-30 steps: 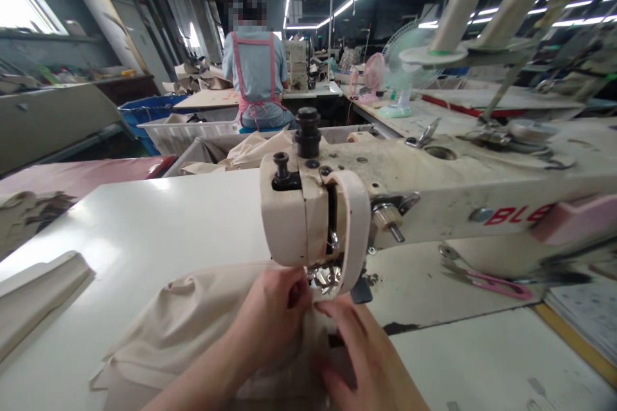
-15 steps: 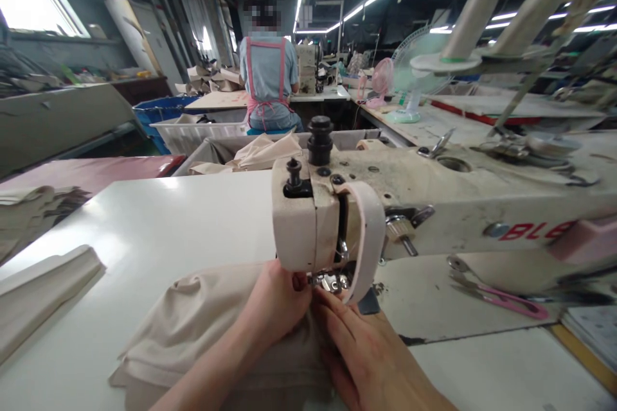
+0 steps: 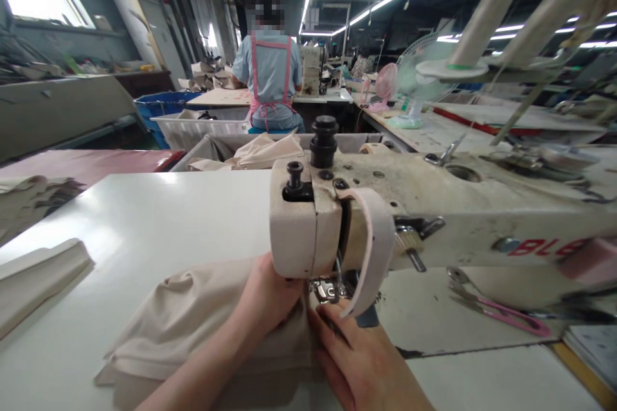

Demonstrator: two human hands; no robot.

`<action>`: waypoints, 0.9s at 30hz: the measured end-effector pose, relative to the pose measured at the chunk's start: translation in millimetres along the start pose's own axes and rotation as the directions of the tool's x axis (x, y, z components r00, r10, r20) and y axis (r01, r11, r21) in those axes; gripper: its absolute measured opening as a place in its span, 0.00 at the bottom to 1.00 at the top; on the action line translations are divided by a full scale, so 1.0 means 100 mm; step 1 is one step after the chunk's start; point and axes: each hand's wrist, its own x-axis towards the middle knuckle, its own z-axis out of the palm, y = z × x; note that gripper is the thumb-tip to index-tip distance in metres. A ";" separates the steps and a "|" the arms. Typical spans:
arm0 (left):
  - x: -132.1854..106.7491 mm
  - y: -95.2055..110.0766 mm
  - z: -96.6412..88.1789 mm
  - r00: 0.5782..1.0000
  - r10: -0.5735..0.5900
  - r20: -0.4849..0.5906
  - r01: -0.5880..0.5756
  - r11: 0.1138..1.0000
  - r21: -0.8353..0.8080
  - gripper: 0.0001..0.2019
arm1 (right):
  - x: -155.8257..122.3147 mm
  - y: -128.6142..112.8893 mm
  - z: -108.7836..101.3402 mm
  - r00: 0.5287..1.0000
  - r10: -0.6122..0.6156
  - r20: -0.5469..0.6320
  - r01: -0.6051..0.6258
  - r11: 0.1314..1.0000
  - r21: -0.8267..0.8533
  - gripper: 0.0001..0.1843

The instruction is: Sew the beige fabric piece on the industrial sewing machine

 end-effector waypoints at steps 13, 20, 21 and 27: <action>-0.72 -0.19 -0.16 0.843 0.432 0.322 -0.533 0.754 0.385 0.13 | -0.09 -0.12 -0.26 0.990 0.141 0.007 -0.139 0.966 0.219 0.13; -0.64 -0.07 -0.16 0.950 0.175 0.258 -0.241 0.937 0.251 0.17 | -0.22 -0.21 -0.25 0.996 0.060 -0.067 -0.055 0.995 0.080 0.25; -0.66 -0.08 -0.15 0.952 0.158 0.262 -0.227 0.939 0.258 0.17 | -0.23 -0.21 -0.25 0.997 0.055 -0.061 -0.050 0.996 0.068 0.26; -0.73 -0.10 -0.05 0.908 0.333 0.255 -0.419 0.717 0.557 0.10 | -0.25 -0.18 -0.13 0.999 -0.022 -0.025 0.024 0.996 0.082 0.26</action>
